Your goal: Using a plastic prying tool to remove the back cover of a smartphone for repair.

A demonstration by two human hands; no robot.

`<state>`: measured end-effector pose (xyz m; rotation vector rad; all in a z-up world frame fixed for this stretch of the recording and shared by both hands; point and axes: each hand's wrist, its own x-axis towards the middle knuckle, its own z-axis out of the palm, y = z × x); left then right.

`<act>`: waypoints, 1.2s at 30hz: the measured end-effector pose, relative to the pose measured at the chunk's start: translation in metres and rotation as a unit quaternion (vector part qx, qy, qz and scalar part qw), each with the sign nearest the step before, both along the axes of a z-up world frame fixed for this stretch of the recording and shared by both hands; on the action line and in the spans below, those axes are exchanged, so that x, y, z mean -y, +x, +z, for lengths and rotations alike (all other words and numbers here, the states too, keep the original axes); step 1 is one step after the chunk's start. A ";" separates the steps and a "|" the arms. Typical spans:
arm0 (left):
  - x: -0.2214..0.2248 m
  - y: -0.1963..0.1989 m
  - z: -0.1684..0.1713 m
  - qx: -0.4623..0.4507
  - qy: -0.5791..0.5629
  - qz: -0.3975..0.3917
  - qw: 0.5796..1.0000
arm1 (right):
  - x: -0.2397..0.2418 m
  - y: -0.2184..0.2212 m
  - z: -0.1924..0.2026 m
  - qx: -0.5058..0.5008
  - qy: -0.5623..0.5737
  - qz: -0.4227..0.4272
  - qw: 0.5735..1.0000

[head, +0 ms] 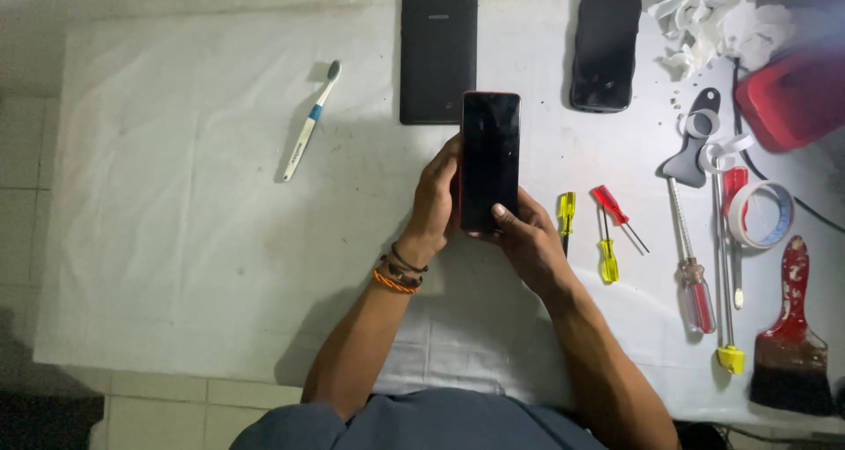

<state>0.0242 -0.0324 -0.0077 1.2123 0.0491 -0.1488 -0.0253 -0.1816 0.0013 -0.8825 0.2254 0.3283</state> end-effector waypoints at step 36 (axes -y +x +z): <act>0.013 -0.040 0.052 -0.216 -0.423 -0.071 0.877 | -0.033 0.013 0.016 0.447 -0.702 0.112 0.544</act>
